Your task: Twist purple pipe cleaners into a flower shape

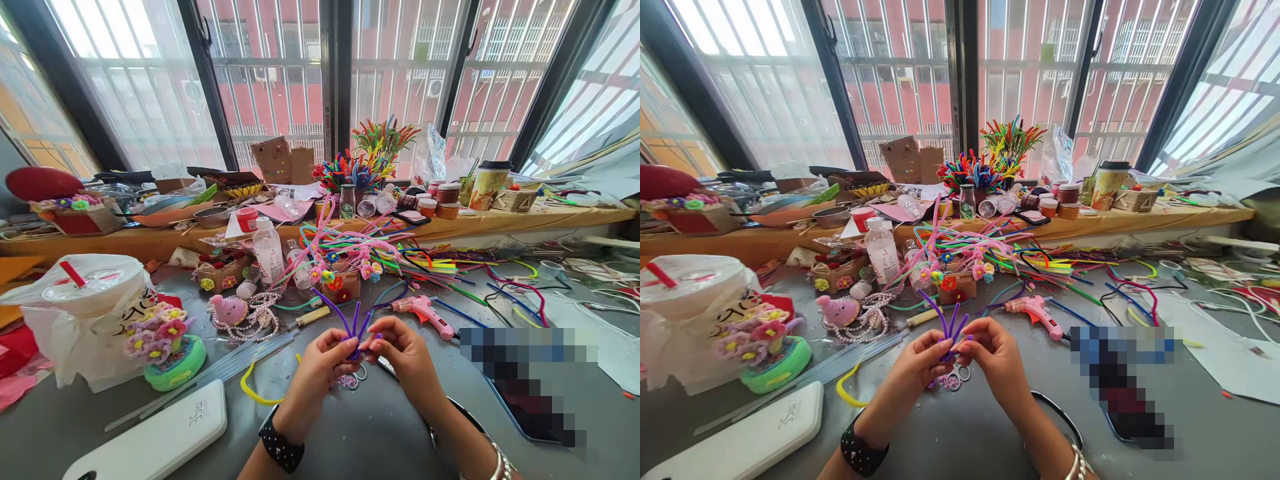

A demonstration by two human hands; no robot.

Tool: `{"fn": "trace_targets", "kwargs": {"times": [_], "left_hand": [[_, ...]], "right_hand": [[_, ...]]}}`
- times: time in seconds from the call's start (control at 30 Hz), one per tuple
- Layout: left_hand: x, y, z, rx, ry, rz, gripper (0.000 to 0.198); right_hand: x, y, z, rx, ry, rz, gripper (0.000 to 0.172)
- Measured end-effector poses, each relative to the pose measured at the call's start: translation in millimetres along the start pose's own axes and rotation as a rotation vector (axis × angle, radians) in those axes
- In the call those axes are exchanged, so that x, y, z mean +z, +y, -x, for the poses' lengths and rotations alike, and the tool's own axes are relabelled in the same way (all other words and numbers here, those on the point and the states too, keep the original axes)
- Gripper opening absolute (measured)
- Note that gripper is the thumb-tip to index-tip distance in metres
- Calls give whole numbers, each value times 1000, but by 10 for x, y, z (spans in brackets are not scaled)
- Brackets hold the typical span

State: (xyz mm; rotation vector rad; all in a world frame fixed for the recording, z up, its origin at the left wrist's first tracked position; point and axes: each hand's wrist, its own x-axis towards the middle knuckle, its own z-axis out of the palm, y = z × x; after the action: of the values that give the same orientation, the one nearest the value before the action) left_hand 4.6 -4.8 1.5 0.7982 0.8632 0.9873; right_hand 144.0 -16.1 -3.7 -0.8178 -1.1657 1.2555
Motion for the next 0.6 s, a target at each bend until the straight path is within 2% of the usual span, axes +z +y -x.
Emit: {"fn": "trace_targets", "kwargs": {"times": [0.2,0.43,0.6], "left_hand": [[8,-23,-30,14,9,-67,28],[-5,3,-30,105,97,35,21],[9,-2,-10,109,94,78,18]], "right_hand": [[2,60,-7,-8,24,-7,18],[4,37,1,-99,72,262,12],[-6,82,5,-116,114,282,12]]}}
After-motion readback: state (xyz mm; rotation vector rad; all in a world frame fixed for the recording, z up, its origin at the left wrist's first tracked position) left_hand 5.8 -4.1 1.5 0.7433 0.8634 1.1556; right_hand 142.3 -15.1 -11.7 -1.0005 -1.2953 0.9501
